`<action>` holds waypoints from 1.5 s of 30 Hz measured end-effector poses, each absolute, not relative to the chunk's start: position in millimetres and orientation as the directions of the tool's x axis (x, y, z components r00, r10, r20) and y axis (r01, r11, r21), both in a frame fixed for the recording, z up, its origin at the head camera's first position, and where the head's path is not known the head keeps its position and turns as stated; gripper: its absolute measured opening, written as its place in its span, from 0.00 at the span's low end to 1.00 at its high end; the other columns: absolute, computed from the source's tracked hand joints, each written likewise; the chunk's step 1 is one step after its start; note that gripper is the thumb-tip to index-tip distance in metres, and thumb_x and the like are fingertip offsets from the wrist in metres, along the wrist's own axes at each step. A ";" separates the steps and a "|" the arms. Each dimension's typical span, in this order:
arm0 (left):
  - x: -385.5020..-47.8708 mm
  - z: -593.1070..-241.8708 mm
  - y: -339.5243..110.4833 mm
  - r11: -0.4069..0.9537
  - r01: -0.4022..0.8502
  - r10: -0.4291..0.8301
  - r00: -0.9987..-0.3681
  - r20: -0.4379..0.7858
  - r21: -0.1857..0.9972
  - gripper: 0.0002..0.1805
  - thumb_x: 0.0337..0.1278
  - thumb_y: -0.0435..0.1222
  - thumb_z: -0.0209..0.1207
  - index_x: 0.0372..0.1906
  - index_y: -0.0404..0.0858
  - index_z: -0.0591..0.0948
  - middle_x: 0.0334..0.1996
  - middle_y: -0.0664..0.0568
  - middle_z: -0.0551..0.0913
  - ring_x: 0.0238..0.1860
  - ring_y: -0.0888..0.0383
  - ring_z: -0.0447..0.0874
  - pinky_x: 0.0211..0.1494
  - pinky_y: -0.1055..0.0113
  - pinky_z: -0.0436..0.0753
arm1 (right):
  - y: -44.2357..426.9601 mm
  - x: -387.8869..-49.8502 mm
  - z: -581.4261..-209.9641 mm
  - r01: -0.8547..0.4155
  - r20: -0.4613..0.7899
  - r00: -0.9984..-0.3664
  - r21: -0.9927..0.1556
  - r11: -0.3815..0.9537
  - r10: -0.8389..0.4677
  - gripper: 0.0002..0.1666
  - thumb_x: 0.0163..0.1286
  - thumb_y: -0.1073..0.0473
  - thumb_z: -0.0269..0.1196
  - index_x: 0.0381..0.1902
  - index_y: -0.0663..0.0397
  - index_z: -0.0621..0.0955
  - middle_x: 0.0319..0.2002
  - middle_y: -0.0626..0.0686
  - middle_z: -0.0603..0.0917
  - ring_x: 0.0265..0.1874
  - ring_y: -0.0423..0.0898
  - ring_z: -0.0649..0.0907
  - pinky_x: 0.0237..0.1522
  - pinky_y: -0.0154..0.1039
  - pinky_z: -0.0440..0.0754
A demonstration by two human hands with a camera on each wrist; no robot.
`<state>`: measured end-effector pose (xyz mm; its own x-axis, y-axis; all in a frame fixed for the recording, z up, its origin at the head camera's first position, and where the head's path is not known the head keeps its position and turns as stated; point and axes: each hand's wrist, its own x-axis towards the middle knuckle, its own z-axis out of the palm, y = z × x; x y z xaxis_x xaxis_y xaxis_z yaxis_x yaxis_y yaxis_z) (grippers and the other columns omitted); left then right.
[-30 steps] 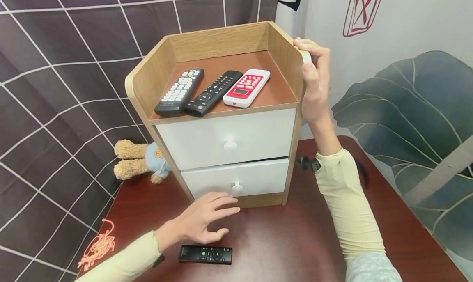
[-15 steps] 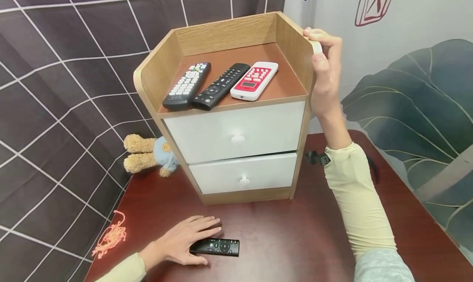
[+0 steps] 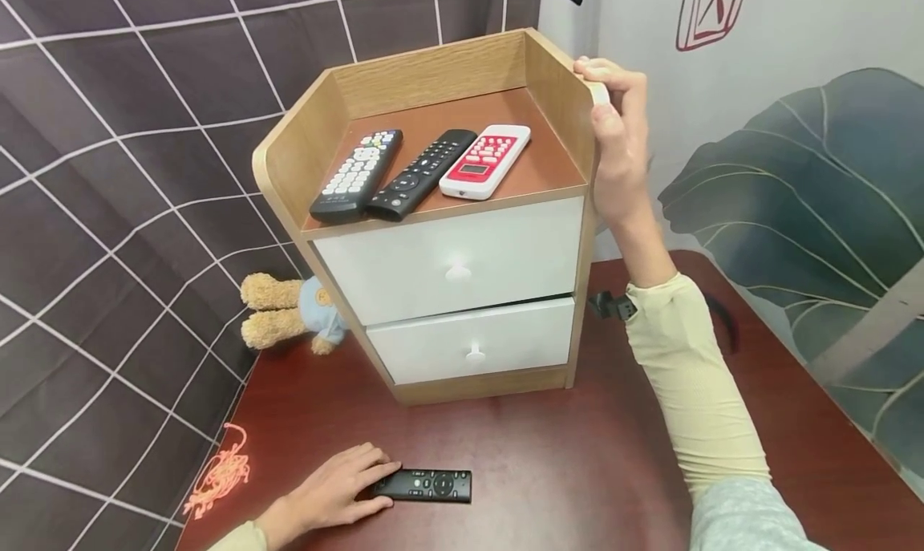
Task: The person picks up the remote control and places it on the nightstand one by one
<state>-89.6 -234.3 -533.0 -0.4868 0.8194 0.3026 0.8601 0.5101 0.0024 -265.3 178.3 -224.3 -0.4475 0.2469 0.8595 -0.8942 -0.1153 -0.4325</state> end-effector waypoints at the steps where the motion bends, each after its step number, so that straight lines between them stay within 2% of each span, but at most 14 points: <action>1: -89.6 -532.9 -232.8 0.510 0.860 0.816 -0.489 0.307 0.014 0.23 0.57 0.53 0.65 0.52 0.44 0.84 0.36 0.61 0.76 0.35 0.67 0.69 0.40 0.75 0.72 | 177.8 -264.0 -223.7 -0.894 0.859 -0.448 -0.433 -0.114 0.247 0.17 0.61 0.56 0.52 0.46 0.56 0.75 0.52 0.54 0.80 0.58 0.53 0.73 0.63 0.37 0.65; 3: -89.3 -531.1 -229.5 0.525 0.848 0.798 -0.520 0.304 0.073 0.20 0.57 0.53 0.66 0.47 0.45 0.84 0.34 0.62 0.74 0.34 0.68 0.68 0.38 0.79 0.72 | 176.5 -260.3 -221.8 -0.890 0.855 -0.456 -0.442 -0.113 0.246 0.17 0.61 0.56 0.53 0.46 0.56 0.75 0.52 0.53 0.80 0.58 0.52 0.73 0.63 0.37 0.65; 6: -85.7 -526.4 -222.4 0.574 0.761 0.728 -0.643 0.238 0.303 0.17 0.56 0.52 0.68 0.43 0.47 0.85 0.32 0.65 0.75 0.33 0.72 0.69 0.35 0.83 0.72 | 175.6 -256.4 -220.0 -0.883 0.849 -0.469 -0.457 -0.106 0.243 0.17 0.61 0.56 0.52 0.46 0.56 0.74 0.52 0.52 0.80 0.58 0.50 0.73 0.63 0.37 0.64; 10: -80.7 -516.5 -207.8 0.536 0.456 0.616 -0.787 0.041 0.711 0.13 0.57 0.48 0.68 0.39 0.43 0.86 0.28 0.66 0.77 0.28 0.76 0.72 0.30 0.81 0.75 | 176.5 -256.6 -220.3 -0.881 0.850 -0.473 -0.462 -0.103 0.233 0.17 0.61 0.57 0.51 0.47 0.56 0.74 0.52 0.52 0.80 0.58 0.49 0.73 0.63 0.37 0.64; 13: -78.6 -505.3 -195.2 0.351 0.069 0.608 -0.776 -0.171 0.934 0.16 0.61 0.42 0.65 0.40 0.30 0.85 0.28 0.63 0.80 0.27 0.73 0.76 0.30 0.79 0.77 | 177.3 -258.3 -220.6 -0.881 0.851 -0.473 -0.461 -0.106 0.228 0.17 0.61 0.57 0.51 0.47 0.56 0.74 0.53 0.53 0.79 0.59 0.50 0.73 0.63 0.37 0.64; 16: -78.2 -490.1 -183.2 0.137 -0.315 0.633 -0.702 -0.328 0.939 0.14 0.64 0.37 0.60 0.42 0.27 0.83 0.28 0.60 0.83 0.27 0.71 0.78 0.30 0.79 0.78 | 178.1 -260.4 -220.8 -0.889 0.861 -0.457 -0.447 -0.098 0.221 0.18 0.62 0.56 0.51 0.48 0.55 0.75 0.53 0.53 0.79 0.59 0.50 0.73 0.62 0.38 0.64; 18: -80.8 -477.8 -176.9 0.038 -0.442 0.661 -0.661 -0.354 0.896 0.11 0.67 0.37 0.57 0.41 0.32 0.83 0.28 0.59 0.84 0.26 0.71 0.79 0.30 0.80 0.78 | 178.4 -260.5 -220.1 -0.889 0.862 -0.457 -0.449 -0.090 0.217 0.18 0.62 0.56 0.51 0.48 0.55 0.75 0.54 0.53 0.79 0.59 0.50 0.73 0.62 0.38 0.64; 20: -85.2 -462.7 -171.5 -0.031 -0.484 0.682 -0.650 -0.335 0.875 0.08 0.68 0.37 0.55 0.40 0.40 0.83 0.28 0.59 0.84 0.24 0.72 0.78 0.29 0.81 0.77 | 178.6 -260.5 -219.1 -0.890 0.866 -0.454 -0.448 -0.080 0.209 0.18 0.62 0.56 0.50 0.49 0.55 0.74 0.54 0.53 0.79 0.60 0.50 0.72 0.63 0.39 0.64; 27: -110.1 -385.3 -146.2 -0.081 -0.243 0.608 -0.780 -0.145 0.967 0.08 0.61 0.37 0.57 0.39 0.40 0.84 0.28 0.58 0.85 0.25 0.69 0.77 0.27 0.80 0.76 | 179.4 -258.3 -218.4 -0.889 0.859 -0.456 -0.448 -0.089 0.231 0.18 0.62 0.56 0.51 0.48 0.56 0.75 0.54 0.52 0.79 0.60 0.50 0.72 0.63 0.38 0.63; 31: -113.7 -340.4 -129.8 -0.061 -0.050 0.554 -0.832 -0.008 0.997 0.13 0.61 0.36 0.58 0.44 0.31 0.84 0.26 0.57 0.84 0.24 0.67 0.76 0.29 0.76 0.76 | 178.3 -260.3 -223.4 -0.886 0.860 -0.463 -0.455 -0.089 0.215 0.19 0.63 0.56 0.49 0.50 0.55 0.75 0.55 0.52 0.79 0.61 0.50 0.72 0.63 0.38 0.64; 35: -117.9 -288.6 -112.5 -0.023 0.137 0.513 -0.848 0.130 0.990 0.20 0.60 0.38 0.59 0.48 0.24 0.81 0.25 0.56 0.80 0.23 0.64 0.74 0.33 0.72 0.76 | 177.2 -262.3 -224.7 -0.887 0.861 -0.461 -0.453 -0.088 0.215 0.19 0.63 0.56 0.49 0.50 0.55 0.75 0.55 0.52 0.79 0.61 0.51 0.72 0.64 0.39 0.64; 40: -127.1 -235.3 -84.8 -0.064 0.180 0.455 -0.870 0.190 0.982 0.11 0.62 0.37 0.57 0.41 0.33 0.83 0.24 0.56 0.78 0.23 0.61 0.73 0.32 0.72 0.75 | 176.5 -261.4 -222.6 -0.895 0.867 -0.446 -0.435 -0.099 0.221 0.18 0.64 0.58 0.49 0.49 0.57 0.75 0.54 0.52 0.79 0.61 0.51 0.73 0.65 0.38 0.64; 42: -132.4 -218.9 -73.8 -0.013 0.264 0.402 -0.881 0.247 0.964 0.08 0.61 0.36 0.61 0.39 0.35 0.84 0.25 0.55 0.79 0.23 0.59 0.74 0.29 0.72 0.75 | 176.4 -260.3 -222.0 -0.896 0.867 -0.443 -0.429 -0.111 0.226 0.18 0.64 0.58 0.48 0.49 0.57 0.75 0.53 0.52 0.80 0.61 0.51 0.73 0.65 0.38 0.65; 45: -139.4 -197.9 -61.6 0.240 0.452 0.321 -0.872 0.370 0.859 0.09 0.55 0.40 0.69 0.38 0.40 0.87 0.25 0.54 0.80 0.26 0.59 0.77 0.30 0.71 0.77 | 176.7 -258.7 -221.1 -0.896 0.867 -0.444 -0.430 -0.109 0.225 0.18 0.65 0.60 0.47 0.49 0.58 0.75 0.53 0.52 0.80 0.61 0.51 0.73 0.65 0.37 0.65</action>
<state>-139.4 -61.6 -197.9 -0.8722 0.3206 0.3695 0.4521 0.2396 0.8592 -258.7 176.7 -221.1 -0.4438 0.2253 0.8673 -0.8961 -0.1094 -0.4301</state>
